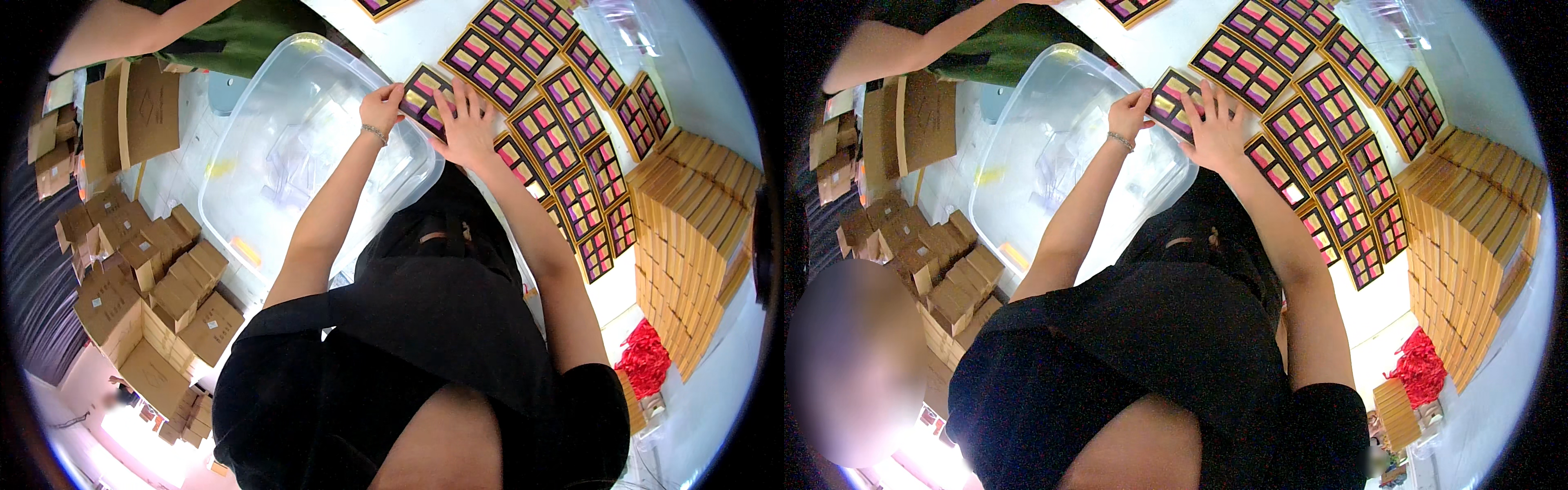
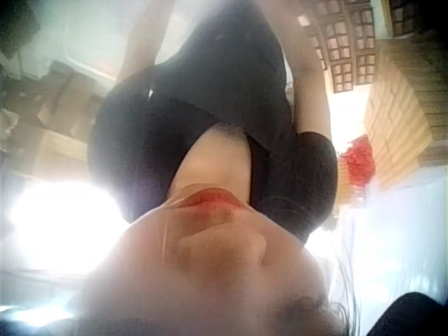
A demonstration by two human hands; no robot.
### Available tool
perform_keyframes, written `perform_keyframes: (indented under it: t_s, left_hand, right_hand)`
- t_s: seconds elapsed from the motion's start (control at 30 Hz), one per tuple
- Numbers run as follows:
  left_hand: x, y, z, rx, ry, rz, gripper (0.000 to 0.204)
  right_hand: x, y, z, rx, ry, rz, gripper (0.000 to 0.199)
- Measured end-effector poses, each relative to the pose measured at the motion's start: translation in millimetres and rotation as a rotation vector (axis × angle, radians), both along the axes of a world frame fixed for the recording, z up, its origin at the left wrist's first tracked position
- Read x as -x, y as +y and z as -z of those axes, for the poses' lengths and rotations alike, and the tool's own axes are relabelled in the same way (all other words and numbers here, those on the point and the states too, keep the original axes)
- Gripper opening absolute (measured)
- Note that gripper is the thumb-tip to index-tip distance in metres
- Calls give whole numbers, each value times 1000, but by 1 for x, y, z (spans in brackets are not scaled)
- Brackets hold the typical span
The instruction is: The person places small, colorful rectangular blocks into the compartments of black and gold makeup palettes. They arrange the blocks in rows within the trays and then place clear plastic lids over the filled palettes. The task is performed by hand on a white table.
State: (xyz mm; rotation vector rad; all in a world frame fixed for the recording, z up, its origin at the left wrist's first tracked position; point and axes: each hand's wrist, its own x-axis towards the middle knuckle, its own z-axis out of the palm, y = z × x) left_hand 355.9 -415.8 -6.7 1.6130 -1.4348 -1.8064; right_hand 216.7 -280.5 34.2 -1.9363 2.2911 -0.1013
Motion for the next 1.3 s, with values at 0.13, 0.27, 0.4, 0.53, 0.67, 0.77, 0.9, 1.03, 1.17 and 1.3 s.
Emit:
perform_keyframes:
  t_s: [0.13, 0.27, 0.4, 0.53, 0.67, 0.77, 0.9, 1.03, 1.17, 1.3]
  left_hand:
    - [-2, -6, 23, 28, 2, -31, 42]
    - [7, -13, 31, 211, -72, -3, 33]
    - [-12, -68, 58, 329, -181, -110, 33]
    - [-15, -111, 63, 373, -395, -242, 39]
    - [3, -119, 59, 445, -500, -248, 41]
    - [-1, -118, 57, 555, -438, -332, 40]
    - [23, -91, 36, 711, -605, -238, 49]
    - [21, -90, 61, 535, -579, -384, 71]
    - [22, -68, 31, 92, 7, -415, 68]
    - [-19, -89, 56, 335, -194, -176, 65]
  right_hand:
    - [-2, -4, 13, -31, -14, 40, 90]
    - [-2, -3, 7, 1, -109, 42, 90]
    - [60, -5, -43, 190, -179, -28, 74]
    - [269, -11, -28, 603, -434, 1142, 49]
    - [401, -25, 0, 501, -243, 1355, 57]
    - [428, -49, 12, 433, -366, 1479, 54]
    - [431, -48, 14, 496, -351, 1429, 40]
    - [441, -18, 14, 981, -294, 1276, 28]
    - [347, 34, -81, 1215, -810, 701, 14]
    - [232, 102, -150, 583, -1087, 469, 4]
